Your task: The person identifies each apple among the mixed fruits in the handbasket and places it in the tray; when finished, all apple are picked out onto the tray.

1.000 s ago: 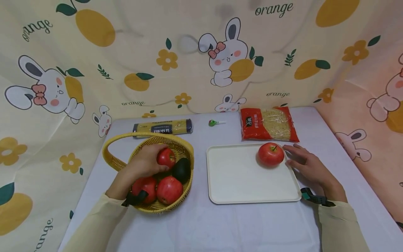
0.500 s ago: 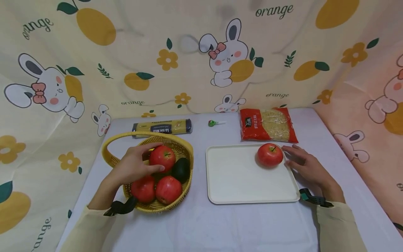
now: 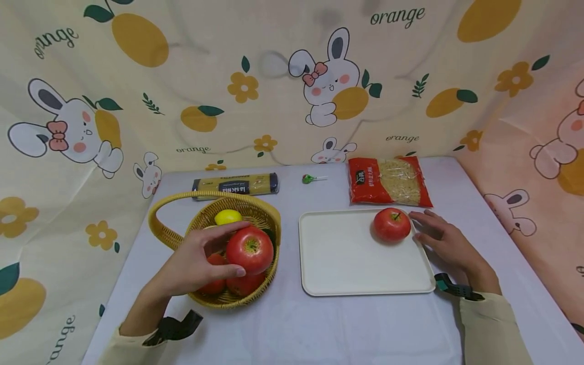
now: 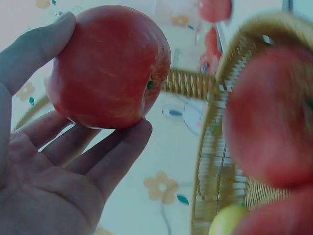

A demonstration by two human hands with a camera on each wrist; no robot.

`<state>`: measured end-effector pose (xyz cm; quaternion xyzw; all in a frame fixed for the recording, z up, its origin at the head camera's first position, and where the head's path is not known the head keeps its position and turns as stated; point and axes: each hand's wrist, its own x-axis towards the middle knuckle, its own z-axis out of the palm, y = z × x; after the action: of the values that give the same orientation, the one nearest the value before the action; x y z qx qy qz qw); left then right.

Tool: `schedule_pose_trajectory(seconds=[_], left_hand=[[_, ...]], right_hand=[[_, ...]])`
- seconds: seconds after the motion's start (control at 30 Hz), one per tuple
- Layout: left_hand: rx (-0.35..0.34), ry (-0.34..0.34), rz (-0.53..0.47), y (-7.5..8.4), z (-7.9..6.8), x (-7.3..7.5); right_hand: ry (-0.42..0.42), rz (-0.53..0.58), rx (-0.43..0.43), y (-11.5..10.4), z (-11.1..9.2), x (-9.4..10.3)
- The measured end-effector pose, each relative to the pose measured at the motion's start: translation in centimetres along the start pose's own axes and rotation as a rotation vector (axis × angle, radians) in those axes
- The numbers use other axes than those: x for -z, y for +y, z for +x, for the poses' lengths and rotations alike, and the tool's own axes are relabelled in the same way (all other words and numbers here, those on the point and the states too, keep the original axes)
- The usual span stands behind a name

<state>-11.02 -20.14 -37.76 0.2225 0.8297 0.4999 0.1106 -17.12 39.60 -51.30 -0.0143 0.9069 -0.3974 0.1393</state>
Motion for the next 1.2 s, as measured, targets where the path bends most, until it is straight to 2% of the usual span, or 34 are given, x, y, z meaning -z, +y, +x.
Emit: schedule_pose_trajectory(seconds=[0.13, 0.4, 0.77, 0.97, 1.2], left_hand=[[-0.066, -0.027, -0.029, 0.7, 0.5, -1.4], [-0.077, -0.094, -0.098, 1.2, 2.0, -4.5], [-0.127, -0.147, -0.172, 2.5, 5.1, -9.7], [-0.131, -0.194, -0.194, 3.3, 6.9, -12.4], [-0.106, -0.231, -0.204, 2.7, 9.2, -15.9]], right_hand=[[-0.002, 0.002, -0.003, -0.1, 0.0, 0.0], [-0.013, 0.024, 0.002, 0.0, 0.1, -0.1], [-0.007, 0.014, 0.003, 0.1, 0.0, 0.1], [-0.008, 0.007, 0.010, 0.2, -0.1, 0.2], [-0.010, 0.017, 0.013, 0.1, -0.3, 0.2]])
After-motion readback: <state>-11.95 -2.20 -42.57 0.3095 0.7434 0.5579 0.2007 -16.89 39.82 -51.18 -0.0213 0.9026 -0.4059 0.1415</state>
